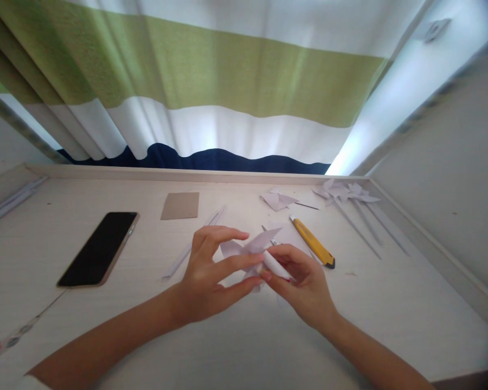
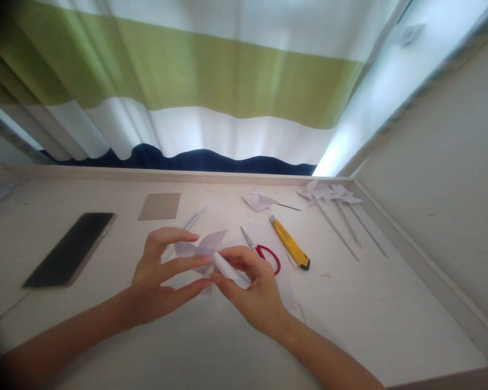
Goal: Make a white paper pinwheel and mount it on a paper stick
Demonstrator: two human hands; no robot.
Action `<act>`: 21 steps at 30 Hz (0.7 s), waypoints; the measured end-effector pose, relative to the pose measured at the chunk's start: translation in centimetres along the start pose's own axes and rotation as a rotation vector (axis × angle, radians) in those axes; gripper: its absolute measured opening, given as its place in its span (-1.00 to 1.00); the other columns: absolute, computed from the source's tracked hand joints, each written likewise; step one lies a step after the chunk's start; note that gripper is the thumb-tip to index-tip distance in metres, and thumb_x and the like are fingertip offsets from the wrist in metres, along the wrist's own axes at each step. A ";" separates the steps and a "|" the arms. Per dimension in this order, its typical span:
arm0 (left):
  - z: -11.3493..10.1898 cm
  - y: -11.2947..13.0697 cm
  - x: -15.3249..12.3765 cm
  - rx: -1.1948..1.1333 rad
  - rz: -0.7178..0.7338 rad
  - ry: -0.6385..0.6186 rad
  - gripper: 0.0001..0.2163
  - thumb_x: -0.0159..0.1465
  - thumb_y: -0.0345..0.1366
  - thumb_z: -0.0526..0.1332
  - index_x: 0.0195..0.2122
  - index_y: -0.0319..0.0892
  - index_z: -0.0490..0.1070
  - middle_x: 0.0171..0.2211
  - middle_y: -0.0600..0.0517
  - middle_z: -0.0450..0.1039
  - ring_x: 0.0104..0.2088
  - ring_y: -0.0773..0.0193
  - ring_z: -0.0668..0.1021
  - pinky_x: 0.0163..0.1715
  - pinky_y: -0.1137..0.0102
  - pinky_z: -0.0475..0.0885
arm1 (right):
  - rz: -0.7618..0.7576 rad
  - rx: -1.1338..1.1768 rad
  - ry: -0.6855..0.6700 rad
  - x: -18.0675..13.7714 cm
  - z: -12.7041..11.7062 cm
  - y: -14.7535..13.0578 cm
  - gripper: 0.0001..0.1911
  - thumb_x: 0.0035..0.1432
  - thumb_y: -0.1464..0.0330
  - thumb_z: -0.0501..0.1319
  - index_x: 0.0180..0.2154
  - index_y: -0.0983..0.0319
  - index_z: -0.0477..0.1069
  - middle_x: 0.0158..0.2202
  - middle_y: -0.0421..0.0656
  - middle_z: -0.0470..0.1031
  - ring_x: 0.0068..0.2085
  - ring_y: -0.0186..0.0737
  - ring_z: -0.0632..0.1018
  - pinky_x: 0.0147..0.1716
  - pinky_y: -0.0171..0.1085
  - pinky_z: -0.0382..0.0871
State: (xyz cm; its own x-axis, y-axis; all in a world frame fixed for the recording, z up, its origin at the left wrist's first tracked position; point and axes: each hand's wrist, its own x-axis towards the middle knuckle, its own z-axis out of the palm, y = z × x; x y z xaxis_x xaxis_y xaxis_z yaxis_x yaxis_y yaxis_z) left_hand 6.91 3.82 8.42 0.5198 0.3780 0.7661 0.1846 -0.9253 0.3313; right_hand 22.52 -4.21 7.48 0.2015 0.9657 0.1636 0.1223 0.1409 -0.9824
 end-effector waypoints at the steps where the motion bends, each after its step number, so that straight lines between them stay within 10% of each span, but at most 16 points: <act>1: 0.1 0.0 0.1 -0.010 -0.013 0.000 -0.71 -0.02 -0.36 0.31 -0.24 -0.07 0.37 -0.15 -0.03 0.27 -0.13 0.16 0.35 -0.12 0.19 0.29 | -0.002 -0.008 -0.002 0.0 0.0 0.0 -0.77 -0.08 0.42 0.26 -0.29 0.11 0.36 -0.33 -0.23 0.44 -0.28 -0.29 0.48 -0.24 -0.26 0.39; 6: 0.4 -0.2 0.5 -0.021 -0.173 -0.048 -0.35 -0.06 -0.15 0.33 0.01 -0.22 0.10 -0.03 -0.18 0.26 0.00 0.06 0.30 0.07 0.02 0.02 | -0.020 -0.031 0.024 0.2 -0.2 0.1 -0.79 -0.07 0.40 0.26 -0.30 0.14 0.36 -0.33 -0.21 0.45 -0.29 -0.29 0.48 -0.27 -0.29 0.40; 13: 0.1 -0.5 1.5 -0.039 -0.153 -0.267 -0.77 0.01 -0.11 0.27 -0.40 -0.14 0.40 -0.44 0.10 0.48 -0.26 0.26 0.47 0.08 0.13 0.00 | -0.086 -0.121 -0.012 0.4 -0.9 1.0 -0.79 -0.05 0.41 0.24 -0.28 0.15 0.36 -0.33 -0.20 0.45 -0.30 -0.30 0.47 -0.27 -0.30 0.39; 21: 0.4 -1.1 1.8 -0.146 -0.187 -0.477 -0.87 0.10 -0.22 0.22 -0.32 -0.06 0.43 -0.37 0.13 0.48 -0.28 0.34 0.47 0.06 0.25 0.02 | -0.054 -0.148 -0.016 0.1 -1.4 1.9 -0.79 -0.08 0.41 0.26 -0.31 0.16 0.39 -0.35 -0.20 0.45 -0.31 -0.30 0.46 -0.29 -0.32 0.36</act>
State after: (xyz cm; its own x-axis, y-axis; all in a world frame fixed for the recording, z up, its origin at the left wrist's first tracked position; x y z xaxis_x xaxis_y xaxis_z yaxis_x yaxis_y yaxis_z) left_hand 7.97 5.52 9.22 0.8171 0.4485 0.3622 0.2099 -0.8166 0.5376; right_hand 24.16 -4.12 5.78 0.1752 0.9612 0.2129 0.2750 0.1599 -0.9481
